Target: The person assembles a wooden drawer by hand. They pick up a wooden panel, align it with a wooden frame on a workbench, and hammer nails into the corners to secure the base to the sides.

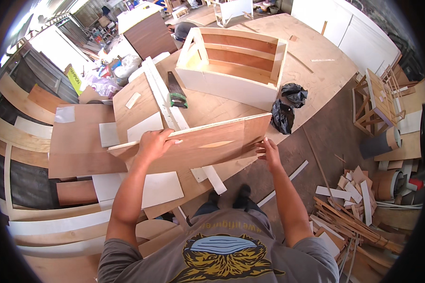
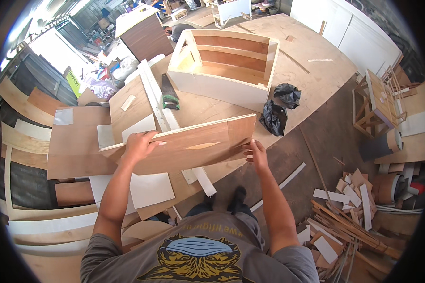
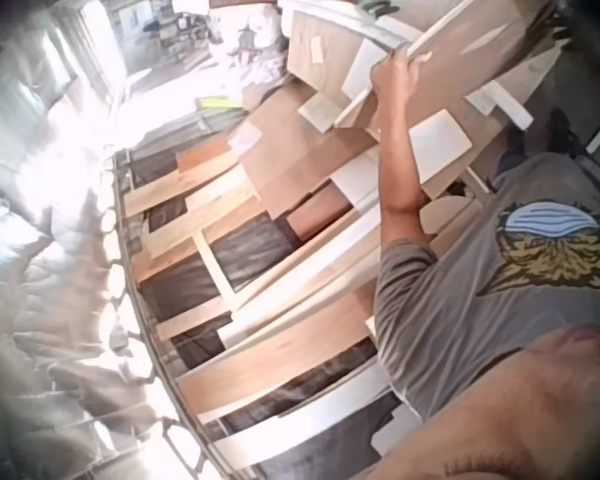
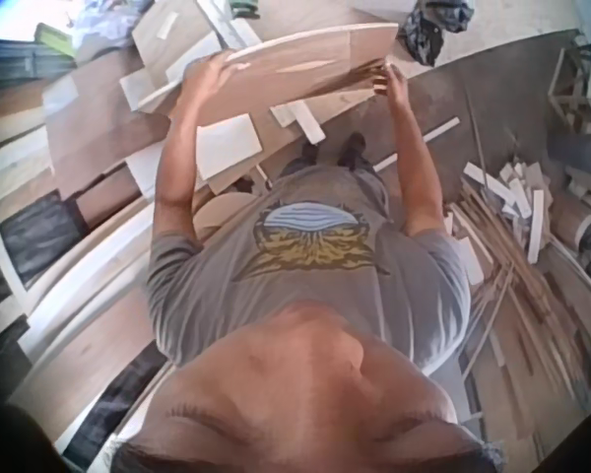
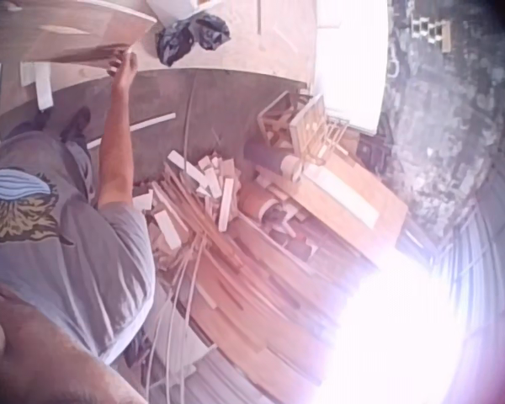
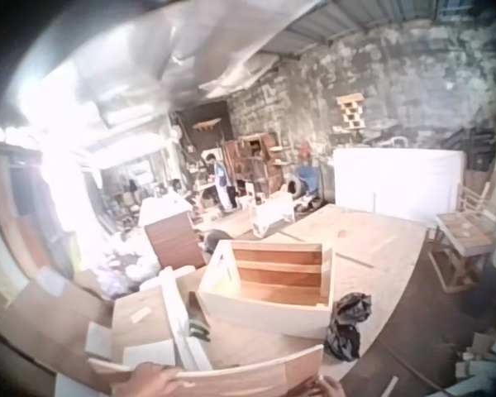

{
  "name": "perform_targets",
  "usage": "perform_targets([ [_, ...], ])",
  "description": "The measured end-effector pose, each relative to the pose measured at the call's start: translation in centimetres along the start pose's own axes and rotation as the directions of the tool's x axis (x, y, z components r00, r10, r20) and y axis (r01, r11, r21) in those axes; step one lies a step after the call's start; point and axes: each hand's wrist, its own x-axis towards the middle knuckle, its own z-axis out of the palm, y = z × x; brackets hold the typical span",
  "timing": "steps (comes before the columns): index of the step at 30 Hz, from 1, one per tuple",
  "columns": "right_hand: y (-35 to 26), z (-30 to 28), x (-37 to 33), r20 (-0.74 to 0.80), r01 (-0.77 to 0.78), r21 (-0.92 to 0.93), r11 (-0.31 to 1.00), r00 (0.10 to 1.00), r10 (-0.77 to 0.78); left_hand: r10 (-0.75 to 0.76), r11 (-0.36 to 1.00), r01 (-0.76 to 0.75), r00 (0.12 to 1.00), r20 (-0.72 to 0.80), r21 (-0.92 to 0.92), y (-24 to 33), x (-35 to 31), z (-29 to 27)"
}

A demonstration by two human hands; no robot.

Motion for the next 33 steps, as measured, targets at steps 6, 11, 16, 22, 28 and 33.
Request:
perform_targets([
  [6, -0.3, 3.0, 0.9, 0.064, 0.0, -0.023, 1.0, 0.998, 0.001, -0.085, 0.996, 0.087, 0.995, 0.06, -0.032, -1.7, -1.3, -0.1],
  [11, -0.3, 4.2, 2.6, 0.081, -0.067, 0.042, 0.997, 0.995, 0.063, -0.099, 0.994, 0.099, 0.995, 0.01, -0.047, -2.3, -2.2, -0.2],
  [16, -0.9, 6.0, 3.5, 0.186, -0.243, 0.204, 0.948, 0.961, 0.207, 0.005, 0.997, 0.001, 0.997, -0.072, 0.078, -3.0, -5.9, 1.7],
  [22, 2.1, 6.2, 5.5, 0.27, -0.167, 0.174, 0.971, 0.956, 0.116, 0.017, 0.995, -0.001, 0.986, -0.164, 0.098, -2.8, -11.1, 5.4],
  [28, 3.5, 7.5, 5.9, 0.424, -0.225, 0.135, 0.965, 0.893, 0.149, -0.109, 0.993, 0.113, 0.984, -0.143, 0.02, -0.7, -17.2, 9.0],
  [33, 5.7, 10.4, 4.9, 0.508, -0.292, 0.161, 0.943, 0.844, 0.174, -0.232, 0.973, 0.232, 0.97, -0.077, 0.002, 0.6, -23.6, 11.9],
])
